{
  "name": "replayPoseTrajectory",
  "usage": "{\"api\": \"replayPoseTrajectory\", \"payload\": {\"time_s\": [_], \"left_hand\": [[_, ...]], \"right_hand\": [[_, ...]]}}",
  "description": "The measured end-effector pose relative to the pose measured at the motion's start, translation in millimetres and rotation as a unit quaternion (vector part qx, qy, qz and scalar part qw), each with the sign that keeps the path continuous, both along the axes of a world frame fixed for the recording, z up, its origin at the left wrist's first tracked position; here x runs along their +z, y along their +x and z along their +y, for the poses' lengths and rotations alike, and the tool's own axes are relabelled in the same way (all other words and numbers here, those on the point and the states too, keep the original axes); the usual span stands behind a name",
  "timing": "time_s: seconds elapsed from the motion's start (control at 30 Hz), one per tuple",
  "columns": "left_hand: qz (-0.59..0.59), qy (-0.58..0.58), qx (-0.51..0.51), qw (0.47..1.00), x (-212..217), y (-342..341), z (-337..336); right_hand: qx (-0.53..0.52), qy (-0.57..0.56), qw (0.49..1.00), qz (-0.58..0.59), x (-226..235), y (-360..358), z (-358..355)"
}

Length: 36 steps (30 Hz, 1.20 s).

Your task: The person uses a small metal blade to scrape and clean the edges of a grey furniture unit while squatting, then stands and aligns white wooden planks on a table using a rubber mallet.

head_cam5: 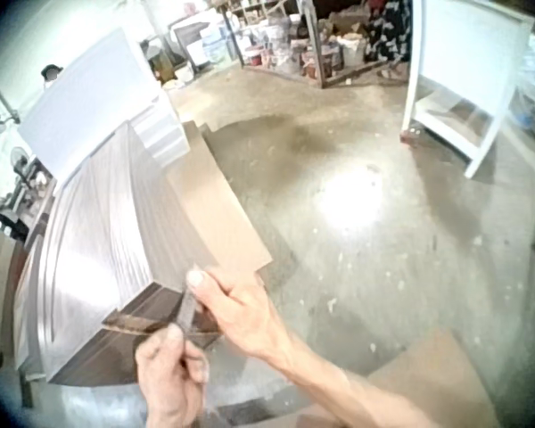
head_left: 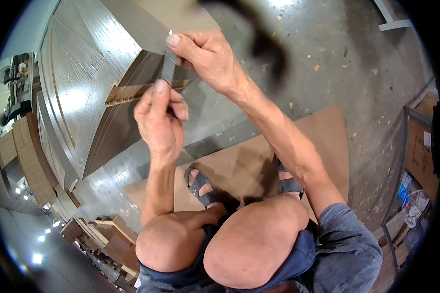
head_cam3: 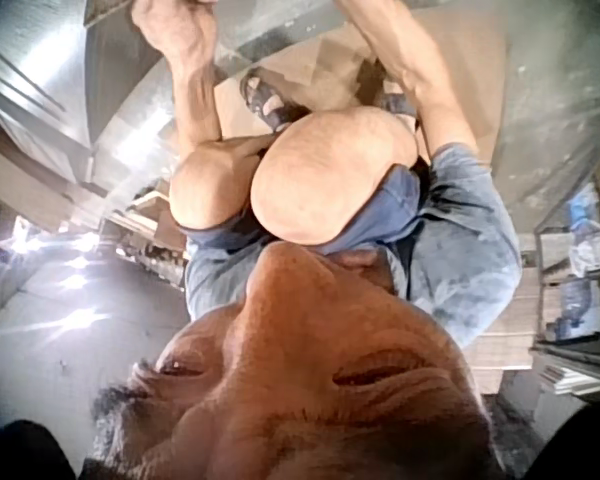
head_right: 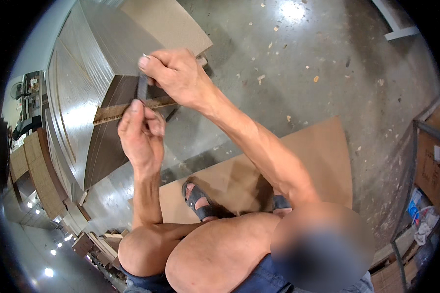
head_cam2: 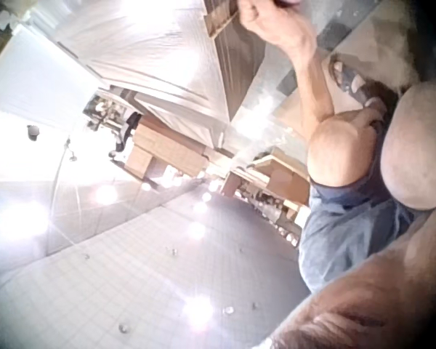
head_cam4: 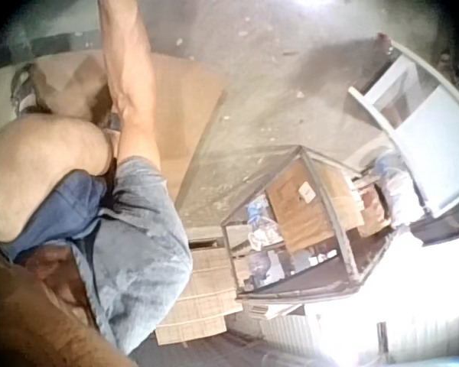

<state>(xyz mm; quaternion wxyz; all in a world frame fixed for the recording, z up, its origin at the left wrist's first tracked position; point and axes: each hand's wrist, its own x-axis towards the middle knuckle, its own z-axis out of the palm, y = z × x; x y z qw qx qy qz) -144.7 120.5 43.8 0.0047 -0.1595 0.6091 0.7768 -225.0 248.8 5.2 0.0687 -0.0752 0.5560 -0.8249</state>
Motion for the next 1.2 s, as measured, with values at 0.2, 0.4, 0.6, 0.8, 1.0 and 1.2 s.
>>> {"api": "replayPoseTrajectory", "payload": {"time_s": [0.2,0.4,0.6,0.8,1.0,1.2], "left_hand": [[-0.104,-0.004,-0.019,0.994,-44.3,-11.2,-11.9],[-0.035,-0.015,-0.024,0.999,-35.4,-4.9,-13.2],[-0.084,-0.038,0.004,0.996,-52.1,-12.2,-13.1],[-0.104,-0.074,-0.002,0.992,-65.9,2.5,-11.1],[-0.079,0.000,0.000,0.997,-32.0,2.4,1.6],[-0.135,-0.024,-0.009,0.990,-71.1,-4.9,-14.5]], "right_hand": [[-0.092,0.027,0.993,-0.065,-58.2,11.5,-16.7],[-0.090,0.031,0.995,-0.023,-33.3,22.1,-7.3],[-0.164,0.069,0.984,-0.023,-62.8,19.3,-26.1],[-0.066,0.051,0.994,-0.073,-72.6,26.1,-7.9],[0.043,-0.018,0.998,-0.051,-34.9,-3.0,-1.8],[-0.036,0.074,0.992,-0.094,-83.9,16.0,-7.9]]}}
